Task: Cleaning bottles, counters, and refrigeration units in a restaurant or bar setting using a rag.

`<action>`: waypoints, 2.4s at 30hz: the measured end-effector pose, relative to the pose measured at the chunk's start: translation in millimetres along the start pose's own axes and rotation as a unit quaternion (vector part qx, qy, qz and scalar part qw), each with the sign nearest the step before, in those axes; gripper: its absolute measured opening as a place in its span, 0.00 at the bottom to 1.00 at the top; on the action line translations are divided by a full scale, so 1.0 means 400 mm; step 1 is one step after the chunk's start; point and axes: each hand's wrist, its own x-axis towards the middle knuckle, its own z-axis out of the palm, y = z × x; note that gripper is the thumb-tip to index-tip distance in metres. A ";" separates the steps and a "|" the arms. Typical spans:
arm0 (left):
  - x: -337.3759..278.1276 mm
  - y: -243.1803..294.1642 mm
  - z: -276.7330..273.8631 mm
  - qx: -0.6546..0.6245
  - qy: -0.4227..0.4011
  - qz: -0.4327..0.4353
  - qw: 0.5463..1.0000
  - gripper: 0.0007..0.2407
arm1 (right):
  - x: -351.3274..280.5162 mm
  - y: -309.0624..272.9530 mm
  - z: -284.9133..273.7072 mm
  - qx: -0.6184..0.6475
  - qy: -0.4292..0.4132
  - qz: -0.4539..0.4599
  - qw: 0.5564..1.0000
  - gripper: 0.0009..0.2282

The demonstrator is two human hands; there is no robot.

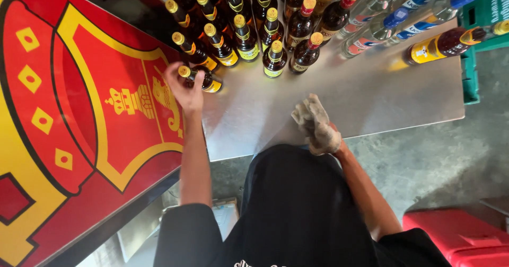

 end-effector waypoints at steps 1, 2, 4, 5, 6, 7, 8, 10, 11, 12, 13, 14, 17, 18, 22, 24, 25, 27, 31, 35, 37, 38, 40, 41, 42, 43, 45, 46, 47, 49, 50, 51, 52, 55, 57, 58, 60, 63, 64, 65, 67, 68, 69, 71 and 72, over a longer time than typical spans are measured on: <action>-0.038 -0.017 -0.012 0.002 -0.004 0.002 1.000 0.21 | -0.032 0.051 -0.055 -0.073 0.013 -0.007 0.997 0.20; -0.075 -0.035 -0.022 0.009 0.041 -0.019 0.999 0.25 | -0.054 0.101 -0.103 -0.146 0.026 -0.014 0.989 0.23; -0.145 -0.046 -0.028 0.016 0.077 -0.039 0.996 0.28 | -0.048 0.131 -0.130 -0.215 0.047 -0.020 0.975 0.27; -0.178 -0.040 -0.028 0.005 0.143 -0.141 0.980 0.30 | -0.033 0.109 -0.121 -0.169 0.111 0.050 0.978 0.27; -0.212 -0.034 -0.029 -0.005 0.204 -0.242 0.949 0.33 | -0.018 0.087 -0.112 -0.122 0.172 0.120 0.970 0.27; -0.282 -0.100 -0.040 -0.001 0.202 -0.241 0.949 0.33 | 0.012 0.019 -0.063 -0.117 0.173 0.120 0.971 0.27; -0.353 -0.165 -0.054 0.126 0.178 -0.181 0.959 0.28 | 0.042 -0.050 -0.016 -0.238 0.154 0.088 0.955 0.27; -0.456 -0.215 -0.063 0.255 0.148 -0.113 0.949 0.23 | 0.092 -0.091 0.055 -0.348 0.135 0.053 0.926 0.27; -0.487 -0.201 -0.048 0.278 0.127 -0.103 0.947 0.20 | 0.113 -0.068 0.090 -0.380 0.107 0.047 0.917 0.28; -0.518 -0.188 -0.030 0.301 0.105 -0.092 0.943 0.18 | 0.133 -0.049 0.136 -0.411 0.080 0.042 0.907 0.30; -0.517 -0.137 -0.001 0.299 0.093 -0.089 0.946 0.18 | 0.148 -0.022 0.156 -0.443 0.059 0.040 0.894 0.31; -0.517 -0.088 0.029 0.271 0.072 -0.194 0.940 0.16 | 0.165 0.007 0.173 -0.475 0.038 0.038 0.879 0.32; -0.545 0.021 0.117 0.224 -0.010 -0.271 0.936 0.14 | 0.171 0.098 0.189 -0.560 -0.026 0.052 0.826 0.36; -0.552 0.049 0.143 0.203 -0.048 -0.240 0.948 0.13 | 0.176 0.129 0.190 -0.586 -0.051 0.056 0.807 0.38; -0.548 0.115 0.246 0.192 -0.160 -0.155 0.956 0.09 | 0.139 0.208 0.084 -0.647 -0.129 0.065 0.749 0.42; -0.538 0.152 0.305 0.193 -0.230 -0.056 0.952 0.07 | 0.091 0.251 0.012 -0.674 -0.056 -0.060 0.734 0.35; -0.528 0.169 0.340 0.192 -0.236 -0.054 0.951 0.07 | 0.071 0.232 -0.031 -0.673 -0.050 -0.057 0.736 0.35; -0.503 0.204 0.417 0.157 -0.294 -0.054 0.941 0.06 | 0.034 0.189 -0.120 -0.732 0.023 -0.070 0.677 0.31; -0.456 0.289 0.618 0.091 -0.353 0.028 0.931 0.06 | -0.057 0.149 -0.335 -0.731 0.120 -0.030 0.671 0.27; -0.415 0.341 0.852 0.039 -0.408 0.110 0.906 0.08 | -0.166 0.121 -0.577 -0.717 0.238 0.078 0.650 0.24; -0.389 0.378 0.978 0.026 -0.414 0.119 0.902 0.10 | -0.201 0.093 -0.658 -0.706 0.296 0.080 0.638 0.22; -0.377 0.397 1.043 0.009 -0.402 0.107 0.909 0.15 | -0.204 0.047 -0.672 -0.688 0.335 0.122 0.632 0.25; -0.358 0.435 1.164 -0.010 -0.392 0.096 0.915 0.20 | -0.207 -0.007 -0.693 -0.665 0.375 0.163 0.625 0.28; -0.352 0.454 1.224 -0.025 -0.381 0.103 0.918 0.25 | -0.210 -0.016 -0.703 -0.643 0.410 0.159 0.627 0.28; -0.345 0.473 1.282 -0.040 -0.370 0.111 0.921 0.29 | -0.213 -0.025 -0.713 -0.620 0.444 0.154 0.628 0.29; -0.352 0.466 1.322 -0.044 -0.373 0.112 0.920 0.29 | -0.216 -0.010 -0.712 -0.620 0.448 0.154 0.625 0.29; -0.363 0.455 1.400 -0.088 -0.344 0.083 0.931 0.31 | -0.218 0.018 -0.711 -0.604 0.441 0.170 0.641 0.32; -0.374 0.433 1.420 -0.093 -0.346 0.085 0.930 0.31 | -0.229 0.008 -0.693 -0.604 0.446 0.169 0.638 0.32; -0.384 0.408 1.438 -0.109 -0.359 0.031 0.926 0.27 | -0.237 0.001 -0.672 -0.552 0.455 0.123 0.688 0.26; -0.390 0.372 1.466 -0.126 -0.375 -0.023 0.918 0.22 | -0.256 -0.040 -0.624 -0.494 0.464 0.076 0.731 0.21; -0.387 0.362 1.477 -0.120 -0.379 -0.029 0.917 0.17 | -0.268 -0.074 -0.596 -0.123 0.556 0.081 0.818 0.21; -0.388 0.350 1.482 -0.113 -0.382 -0.037 0.916 0.12 | -0.284 -0.108 -0.564 0.268 0.561 0.073 0.780 0.24; -0.391 0.344 1.489 -0.114 -0.384 -0.039 0.915 0.12 | -0.306 -0.112 -0.546 0.268 0.564 0.073 0.778 0.24; -0.386 0.332 1.511 -0.162 -0.422 -0.094 0.887 0.12 | -0.331 -0.166 -0.504 0.491 0.367 -0.210 0.762 0.24; -0.395 0.325 1.499 -0.080 -0.427 -0.020 0.900 0.15 | -0.325 -0.242 -0.457 0.464 0.353 -0.247 0.774 0.30; -0.411 0.341 1.466 -0.079 -0.426 -0.021 0.901 0.15 | -0.330 -0.223 -0.456 0.464 0.352 -0.246 0.775 0.30; -0.431 0.377 1.420 -0.086 -0.443 -0.055 0.891 0.16 | -0.322 -0.190 -0.469 0.398 0.330 -0.243 0.821 0.34; -0.464 0.474 1.286 -0.149 -0.438 -0.140 0.875 0.16 | -0.252 -0.179 -0.436 0.207 0.298 -0.185 0.913 0.37; -0.471 0.494 1.236 -0.147 -0.437 -0.138 0.877 0.16 | -0.233 -0.177 -0.420 0.208 0.296 -0.186 0.914 0.37; -0.472 0.513 1.190 -0.151 -0.417 -0.122 0.888 0.14 | -0.205 -0.176 -0.409 -0.064 0.317 -0.210 0.922 0.32; -0.456 0.566 1.105 -0.154 -0.389 -0.102 0.902 0.12 | -0.165 -0.173 -0.386 -0.330 0.309 -0.224 0.863 0.31; -0.440 0.599 1.065 -0.179 -0.390 -0.108 0.897 0.13 | -0.152 -0.170 -0.373 -0.405 0.315 -0.289 0.808 0.26; -0.429 0.634 1.019 -0.203 -0.386 -0.116 0.892 0.13 | -0.144 -0.166 -0.358 -0.473 0.311 -0.350 0.746 0.22; -0.398 0.656 0.954 -0.222 -0.381 -0.118 0.890 0.13 | -0.114 -0.203 -0.321 -0.424 0.291 -0.368 0.775 0.24; -0.382 0.665 0.924 -0.243 -0.388 -0.121 0.881 0.14 | -0.096 -0.224 -0.307 -0.375 0.280 -0.379 0.798 0.28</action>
